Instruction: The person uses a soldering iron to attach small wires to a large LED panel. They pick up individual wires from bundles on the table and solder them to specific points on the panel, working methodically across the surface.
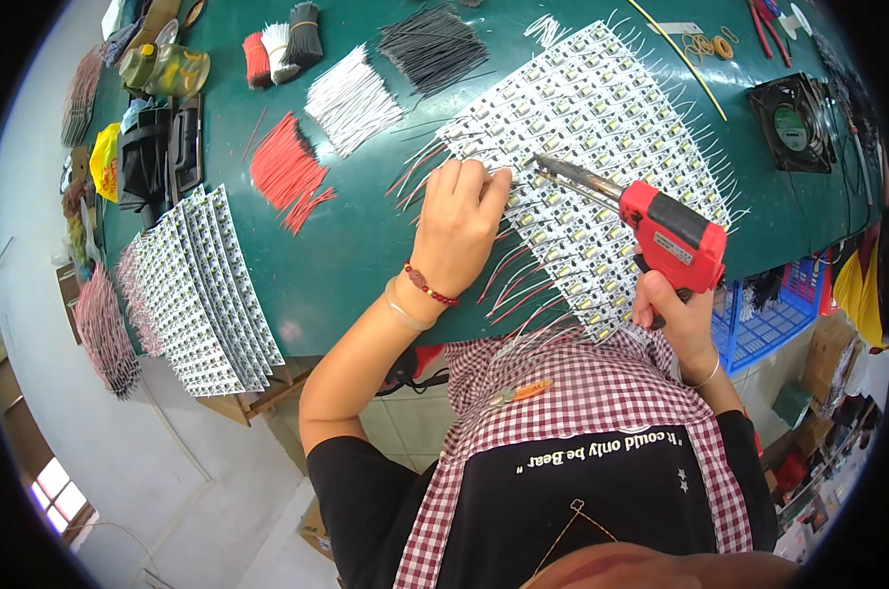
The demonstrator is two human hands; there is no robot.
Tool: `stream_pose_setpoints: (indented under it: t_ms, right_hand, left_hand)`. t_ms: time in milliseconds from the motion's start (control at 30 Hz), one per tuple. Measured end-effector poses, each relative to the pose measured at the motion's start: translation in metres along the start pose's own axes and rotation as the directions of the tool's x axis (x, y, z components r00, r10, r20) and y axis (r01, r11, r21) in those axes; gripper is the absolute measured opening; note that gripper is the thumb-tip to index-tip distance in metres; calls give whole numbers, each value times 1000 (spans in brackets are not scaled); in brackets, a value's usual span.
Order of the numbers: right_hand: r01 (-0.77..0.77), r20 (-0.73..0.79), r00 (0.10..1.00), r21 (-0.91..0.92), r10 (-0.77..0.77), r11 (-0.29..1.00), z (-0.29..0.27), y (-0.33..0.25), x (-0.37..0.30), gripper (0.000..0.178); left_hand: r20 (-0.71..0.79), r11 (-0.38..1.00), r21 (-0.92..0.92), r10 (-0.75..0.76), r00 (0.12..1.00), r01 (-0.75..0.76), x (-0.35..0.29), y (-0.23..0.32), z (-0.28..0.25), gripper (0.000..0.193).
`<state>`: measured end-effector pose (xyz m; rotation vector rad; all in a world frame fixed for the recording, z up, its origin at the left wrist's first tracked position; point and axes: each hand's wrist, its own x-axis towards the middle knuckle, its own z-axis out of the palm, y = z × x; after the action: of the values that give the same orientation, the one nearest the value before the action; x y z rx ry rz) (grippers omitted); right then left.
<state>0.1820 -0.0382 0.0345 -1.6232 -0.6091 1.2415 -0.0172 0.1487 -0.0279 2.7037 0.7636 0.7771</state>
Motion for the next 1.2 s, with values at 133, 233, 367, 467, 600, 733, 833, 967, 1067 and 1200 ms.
stream_pose_setpoints:
  t_ms: [133, 233, 367, 467, 600, 733, 833, 967, 1067, 1200]
  right_hand:
    - [4, 27, 1000, -47, -3, 999, 3, 3, 2, 27]
    - [6, 18, 1000, -40, -6, 999, 6, 2, 3, 20]
    - [9, 8, 1000, -74, -8, 997, 12, -6, 3, 12]
    - [-6, 24, 1000, -67, 7, 998, 8, 2, 4, 22]
    - [38, 0, 999, -72, -38, 997, 12, -4, 2, 14]
    - [57, 4, 998, -51, -56, 997, 8, 1, 1, 24]
    - [60, 15, 998, -60, -59, 996, 5, 2, 1, 28]
    - [20, 7, 1000, 46, -20, 999, 4, 0, 1, 17]
    - [25, 14, 1000, -29, -25, 999, 5, 1, 0, 28]
    - [13, 40, 999, -66, -11, 998, 4, 2, 1, 26]
  left_hand:
    - [8, 1000, 17, 13, 1000, -14, 1, -1, 4, 30]
    - [14, 999, 33, 11, 1000, -11, -1, 1, 6, 30]
    - [42, 999, 32, 39, 998, -40, -1, 0, 5, 23]
    - [45, 1000, 27, 15, 999, -16, 1, 1, 5, 23]
    - [40, 1000, 25, -8, 999, 7, 3, 2, 5, 26]
    - [72, 995, 100, 0, 997, -7, 6, 4, 0, 25]
    - [90, 989, 149, -1, 996, -12, 7, 5, -2, 24]
    - [54, 992, 127, -13, 998, 6, 6, 7, -3, 24]
    - [23, 997, 69, 14, 1000, -16, 2, 6, -1, 24]
    - [8, 997, 39, 61, 998, -61, -2, 1, 6, 21]
